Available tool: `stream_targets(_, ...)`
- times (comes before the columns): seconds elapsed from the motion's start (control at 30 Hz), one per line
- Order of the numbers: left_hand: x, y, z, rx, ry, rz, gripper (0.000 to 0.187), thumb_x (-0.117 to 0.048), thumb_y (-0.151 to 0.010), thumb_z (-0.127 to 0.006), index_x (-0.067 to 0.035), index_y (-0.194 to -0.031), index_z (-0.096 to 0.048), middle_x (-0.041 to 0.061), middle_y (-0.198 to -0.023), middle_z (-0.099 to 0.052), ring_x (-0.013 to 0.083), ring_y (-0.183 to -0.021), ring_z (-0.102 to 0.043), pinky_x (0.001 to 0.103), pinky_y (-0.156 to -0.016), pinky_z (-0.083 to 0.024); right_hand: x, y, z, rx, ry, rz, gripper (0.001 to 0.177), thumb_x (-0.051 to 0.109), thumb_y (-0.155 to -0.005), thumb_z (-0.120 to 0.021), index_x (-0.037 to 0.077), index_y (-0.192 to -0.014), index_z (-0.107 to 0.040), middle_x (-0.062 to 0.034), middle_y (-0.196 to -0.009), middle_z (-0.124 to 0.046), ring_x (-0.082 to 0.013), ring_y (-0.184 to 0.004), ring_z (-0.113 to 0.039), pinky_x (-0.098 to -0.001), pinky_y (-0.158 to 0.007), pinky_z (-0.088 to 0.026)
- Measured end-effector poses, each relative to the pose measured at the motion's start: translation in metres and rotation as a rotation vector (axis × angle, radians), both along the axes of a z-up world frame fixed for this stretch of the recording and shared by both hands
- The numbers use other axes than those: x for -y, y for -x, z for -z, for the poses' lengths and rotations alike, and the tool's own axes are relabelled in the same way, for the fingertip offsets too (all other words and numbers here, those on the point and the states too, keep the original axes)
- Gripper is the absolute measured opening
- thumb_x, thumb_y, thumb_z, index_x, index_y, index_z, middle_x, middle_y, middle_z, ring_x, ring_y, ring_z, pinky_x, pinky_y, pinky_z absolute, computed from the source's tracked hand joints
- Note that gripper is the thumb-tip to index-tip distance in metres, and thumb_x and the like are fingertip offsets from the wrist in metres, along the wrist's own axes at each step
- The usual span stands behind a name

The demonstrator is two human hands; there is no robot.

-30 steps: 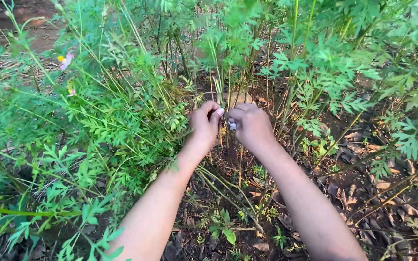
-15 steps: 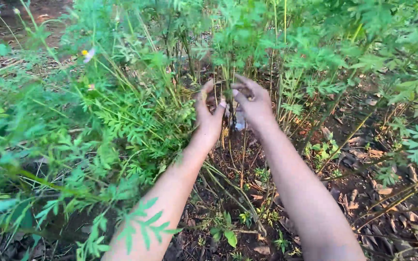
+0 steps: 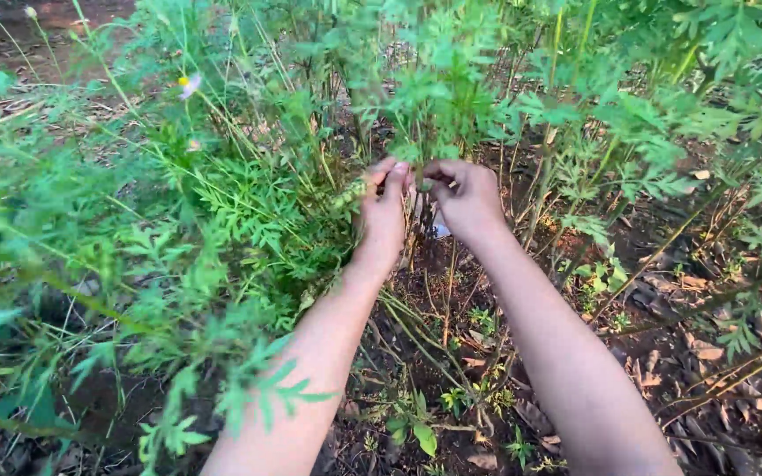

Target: Plucking weeds or leaves from plants in an outdoor garden area.

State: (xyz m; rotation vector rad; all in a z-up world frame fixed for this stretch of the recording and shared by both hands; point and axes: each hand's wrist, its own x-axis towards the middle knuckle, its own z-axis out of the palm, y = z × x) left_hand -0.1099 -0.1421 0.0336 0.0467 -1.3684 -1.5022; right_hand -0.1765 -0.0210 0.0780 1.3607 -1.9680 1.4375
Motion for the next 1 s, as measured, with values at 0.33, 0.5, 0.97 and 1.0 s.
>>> stream_targets(0.33,0.031,0.012,0.031,0.563,0.132,-0.017,0.018,-0.007,-0.097,-0.066,-0.017,-0.111,-0.074,0.002,-0.105,-0.072,0.0133,-0.098,-0.069,0.028,-0.092,-0.055,-0.006,0.014,0.014,0.226,0.174,-0.217,0.009,-0.008,-0.096,-0.065,-0.01,-0.104,-0.065,-0.0128,-0.084,-0.064,-0.0162,-0.064,-0.066,-0.0261,-0.056,-0.061)
stream_targets(0.5,0.019,-0.021,0.014,0.557,0.332,0.067,0.042,0.007,-0.089,-0.069,-0.011,-0.127,-0.069,0.01,-0.11,-0.07,0.0187,-0.097,-0.07,0.028,-0.085,-0.058,-0.017,0.006,0.011,0.13,0.03,-0.177,0.015,-0.008,-0.09,-0.072,-0.007,-0.105,-0.069,-0.0184,-0.09,-0.067,-0.0252,-0.073,-0.067,-0.0334,-0.064,-0.061)
stream_targets(0.97,0.003,-0.025,0.012,0.361,0.38,0.042,0.016,-0.009,-0.093,-0.074,-0.005,-0.108,-0.079,0.02,-0.096,-0.077,0.0313,-0.093,-0.074,0.037,-0.079,-0.059,-0.047,-0.037,-0.027,-0.123,0.277,0.082,0.017,-0.01,-0.097,-0.064,0.003,-0.099,-0.075,-0.0168,-0.09,-0.073,-0.0312,-0.084,-0.069,-0.0409,-0.084,-0.055)
stream_targets(1.0,0.002,-0.026,0.01,0.361,0.38,0.042,0.016,-0.009,-0.093,-0.074,-0.005,-0.108,-0.079,0.02,-0.096,-0.077,0.0313,-0.093,-0.074,0.037,-0.079,-0.059,-0.049,-0.034,-0.026,-0.122,0.277,0.081,0.017,-0.01,-0.097,-0.064,0.003,-0.099,-0.075,-0.0168,-0.09,-0.073,-0.0312,-0.084,-0.069,-0.0409,-0.084,-0.055)
